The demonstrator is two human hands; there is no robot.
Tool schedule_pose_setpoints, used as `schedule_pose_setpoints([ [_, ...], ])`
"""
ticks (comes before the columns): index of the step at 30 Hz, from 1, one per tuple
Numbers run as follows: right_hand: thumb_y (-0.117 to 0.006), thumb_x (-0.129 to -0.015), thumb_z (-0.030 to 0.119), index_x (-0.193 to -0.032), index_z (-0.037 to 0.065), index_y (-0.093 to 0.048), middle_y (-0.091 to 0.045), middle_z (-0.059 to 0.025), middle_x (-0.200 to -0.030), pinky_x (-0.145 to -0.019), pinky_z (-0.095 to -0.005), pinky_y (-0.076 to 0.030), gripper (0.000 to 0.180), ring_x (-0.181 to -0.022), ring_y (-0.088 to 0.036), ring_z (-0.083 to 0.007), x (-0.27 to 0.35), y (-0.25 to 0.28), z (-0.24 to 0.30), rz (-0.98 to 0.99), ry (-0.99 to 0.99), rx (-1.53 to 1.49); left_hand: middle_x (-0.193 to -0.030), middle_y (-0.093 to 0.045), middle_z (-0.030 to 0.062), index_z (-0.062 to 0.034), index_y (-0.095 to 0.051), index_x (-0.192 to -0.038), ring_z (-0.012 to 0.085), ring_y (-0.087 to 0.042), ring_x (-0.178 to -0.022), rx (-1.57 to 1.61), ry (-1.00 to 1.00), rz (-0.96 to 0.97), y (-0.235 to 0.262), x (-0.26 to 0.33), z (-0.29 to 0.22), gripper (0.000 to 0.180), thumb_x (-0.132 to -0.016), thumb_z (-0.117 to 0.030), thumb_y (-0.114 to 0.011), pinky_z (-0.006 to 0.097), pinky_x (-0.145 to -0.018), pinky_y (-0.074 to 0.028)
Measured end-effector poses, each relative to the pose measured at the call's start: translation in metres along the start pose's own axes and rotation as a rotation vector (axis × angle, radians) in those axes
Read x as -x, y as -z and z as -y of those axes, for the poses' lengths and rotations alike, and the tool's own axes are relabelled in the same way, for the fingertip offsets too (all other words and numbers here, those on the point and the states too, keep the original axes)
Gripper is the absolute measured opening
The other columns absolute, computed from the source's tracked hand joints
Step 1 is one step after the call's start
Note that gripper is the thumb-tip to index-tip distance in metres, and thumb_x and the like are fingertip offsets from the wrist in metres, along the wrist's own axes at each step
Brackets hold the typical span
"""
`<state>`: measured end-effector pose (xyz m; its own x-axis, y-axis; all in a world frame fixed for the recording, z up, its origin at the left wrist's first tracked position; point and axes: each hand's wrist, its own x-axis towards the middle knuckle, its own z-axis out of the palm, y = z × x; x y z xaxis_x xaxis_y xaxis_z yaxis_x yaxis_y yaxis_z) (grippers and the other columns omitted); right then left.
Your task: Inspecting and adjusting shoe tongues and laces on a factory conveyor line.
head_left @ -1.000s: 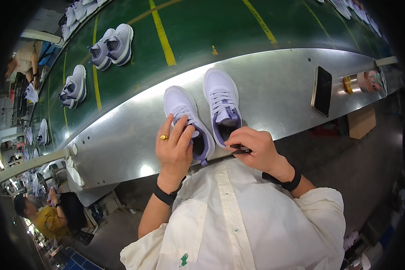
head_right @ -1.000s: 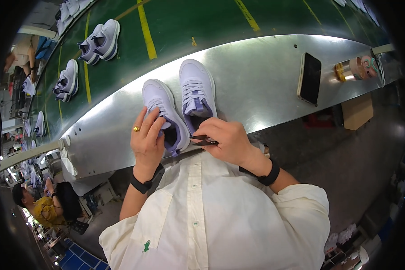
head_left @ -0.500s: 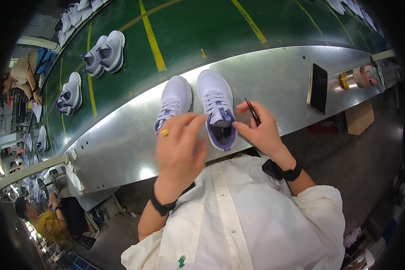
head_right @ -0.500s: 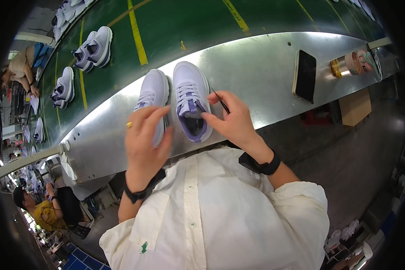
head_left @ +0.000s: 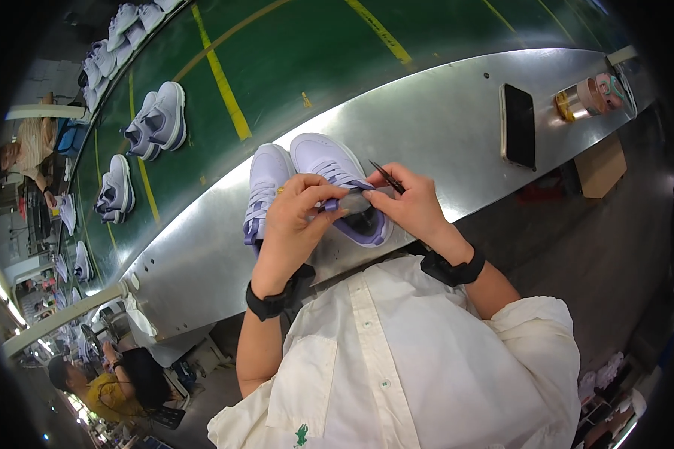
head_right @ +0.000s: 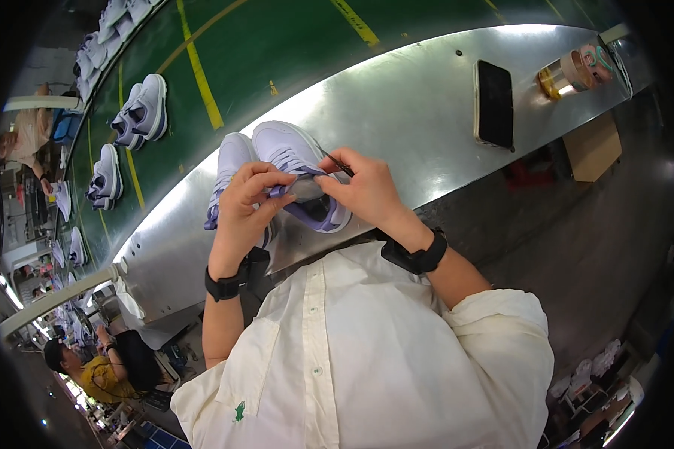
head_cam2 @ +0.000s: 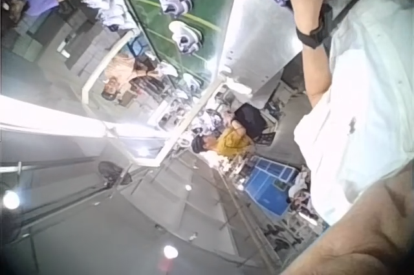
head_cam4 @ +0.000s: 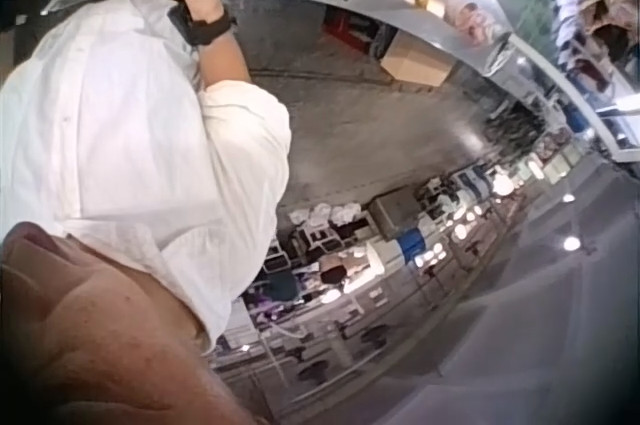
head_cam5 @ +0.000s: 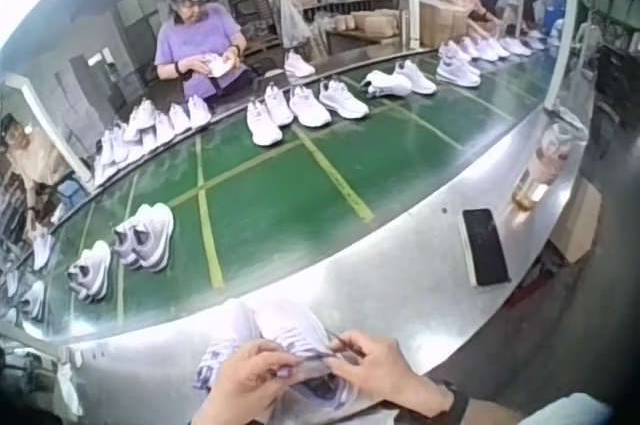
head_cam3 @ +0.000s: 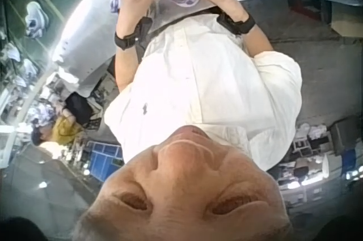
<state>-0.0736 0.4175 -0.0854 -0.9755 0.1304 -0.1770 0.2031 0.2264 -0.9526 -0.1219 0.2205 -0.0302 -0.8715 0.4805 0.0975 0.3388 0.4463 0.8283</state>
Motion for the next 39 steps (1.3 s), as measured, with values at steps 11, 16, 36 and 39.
schedule_pose_setpoints([
  [11,-0.074,-0.079,0.012,-0.092,0.001,-0.065,-0.069,-0.0046,-0.081,-0.066,-0.0255,-0.049,0.019,-0.072,-0.061,-0.0087,-0.012,-0.001,0.000,-0.080,0.063,-0.031,-0.068,-0.059,0.0037,-0.0003,-0.063,-0.086,0.0101,-0.052,-0.057,0.043,0.218,-0.090,-0.021,-0.035,0.003,0.018,-0.085,-0.015,-0.073,0.024,-0.052,-0.040],
  [16,-0.072,-0.077,0.017,-0.093,0.004,-0.065,-0.071,-0.0087,-0.081,-0.065,-0.0314,-0.052,0.022,-0.067,-0.067,-0.0203,-0.013,-0.009,-0.004,-0.185,0.096,-0.059,-0.070,-0.060,-0.0024,-0.0025,-0.063,-0.083,0.0041,-0.047,-0.057,0.354,0.331,-0.164,-0.038,-0.038,0.012,0.023,-0.090,-0.023,-0.071,0.022,-0.050,-0.035],
  [36,-0.075,-0.078,0.010,-0.105,0.005,-0.056,-0.070,-0.0022,-0.091,-0.059,-0.0196,-0.047,0.033,-0.079,-0.065,-0.0071,-0.018,-0.001,-0.013,-0.178,0.556,0.185,-0.081,-0.057,-0.0002,-0.0059,-0.064,-0.084,0.0086,-0.054,-0.072,0.261,0.073,-0.254,-0.051,-0.011,0.018,0.017,-0.080,-0.015,-0.079,0.023,-0.059,-0.041],
  [39,-0.073,-0.080,0.008,-0.105,0.006,-0.055,-0.070,-0.0019,-0.091,-0.056,-0.0178,-0.044,0.031,-0.072,-0.062,-0.0028,-0.014,0.006,-0.015,-0.057,0.404,-0.054,-0.084,-0.057,0.0033,-0.0081,-0.067,-0.089,0.0156,-0.057,-0.075,0.012,-0.112,-0.188,-0.040,-0.008,0.013,0.021,-0.075,-0.015,-0.081,0.028,-0.061,-0.045],
])
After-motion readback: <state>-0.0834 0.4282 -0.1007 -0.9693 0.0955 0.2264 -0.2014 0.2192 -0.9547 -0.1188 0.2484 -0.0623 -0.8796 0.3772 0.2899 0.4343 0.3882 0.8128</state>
